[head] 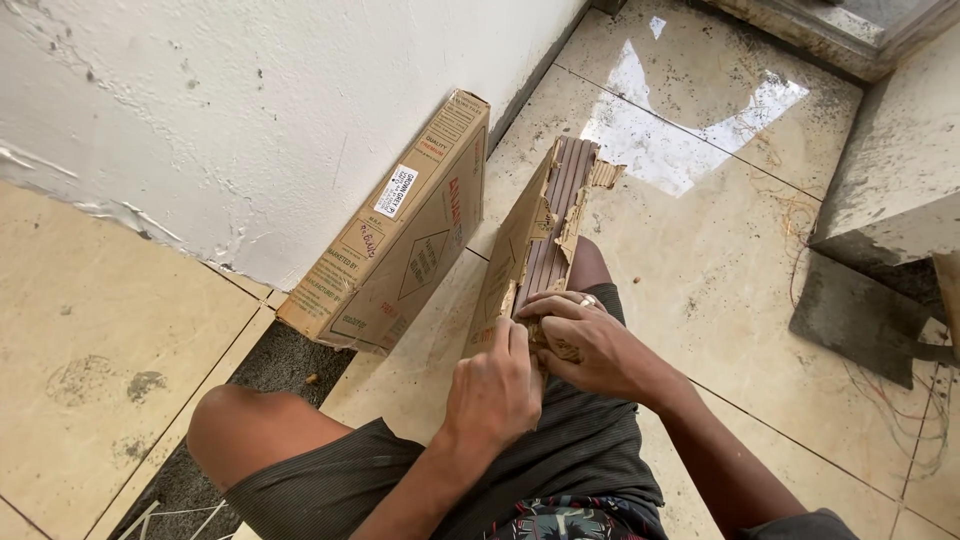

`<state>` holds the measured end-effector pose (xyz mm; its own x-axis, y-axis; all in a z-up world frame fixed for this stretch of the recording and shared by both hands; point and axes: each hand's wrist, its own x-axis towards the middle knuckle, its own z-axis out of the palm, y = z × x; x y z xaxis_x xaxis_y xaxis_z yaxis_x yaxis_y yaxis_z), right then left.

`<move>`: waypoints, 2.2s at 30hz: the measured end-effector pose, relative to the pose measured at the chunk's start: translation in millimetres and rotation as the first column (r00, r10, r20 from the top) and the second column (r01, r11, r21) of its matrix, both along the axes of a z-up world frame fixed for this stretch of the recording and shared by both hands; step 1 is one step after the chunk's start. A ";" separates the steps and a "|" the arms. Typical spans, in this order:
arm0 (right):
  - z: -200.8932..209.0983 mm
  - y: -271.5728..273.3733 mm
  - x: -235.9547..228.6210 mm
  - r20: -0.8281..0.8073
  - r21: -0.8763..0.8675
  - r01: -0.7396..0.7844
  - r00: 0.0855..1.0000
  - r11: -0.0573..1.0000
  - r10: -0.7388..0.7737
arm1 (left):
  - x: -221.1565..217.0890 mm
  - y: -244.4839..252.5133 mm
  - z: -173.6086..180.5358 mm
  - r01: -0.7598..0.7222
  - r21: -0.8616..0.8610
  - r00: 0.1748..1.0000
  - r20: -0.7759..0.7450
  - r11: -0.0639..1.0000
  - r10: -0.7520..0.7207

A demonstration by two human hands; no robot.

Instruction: Unboxing and removing packaging from a stack of floor tiles.

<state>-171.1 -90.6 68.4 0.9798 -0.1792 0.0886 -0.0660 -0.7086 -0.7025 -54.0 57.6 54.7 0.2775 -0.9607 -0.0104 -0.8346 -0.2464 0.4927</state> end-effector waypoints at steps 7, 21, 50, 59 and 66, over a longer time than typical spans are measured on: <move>-56.2 -32.9 -8.7 0.133 0.357 -0.068 0.991 0.932 0.021 | 8.0 -11.8 -14.6 -0.040 -0.112 0.974 -0.225 0.993 0.014; -73.3 -36.5 -3.6 0.185 0.589 -0.049 0.980 0.807 -0.075 | -31.1 -9.8 -15.7 -0.291 -0.154 0.956 -0.078 0.944 0.282; -52.7 -34.3 -1.3 -0.020 0.356 -0.142 0.987 0.924 0.160 | -29.6 48.0 2.1 -0.121 0.111 0.982 -0.132 0.986 0.135; -54.6 -33.4 -5.1 0.064 0.452 -0.137 0.991 0.881 0.121 | -101.5 83.2 18.9 0.037 -0.034 0.982 -0.182 0.999 -0.043; -23.3 -30.1 4.3 -0.109 0.397 -0.117 0.979 0.911 0.173 | -36.0 95.4 6.4 -0.525 -0.092 0.783 -0.443 0.846 0.437</move>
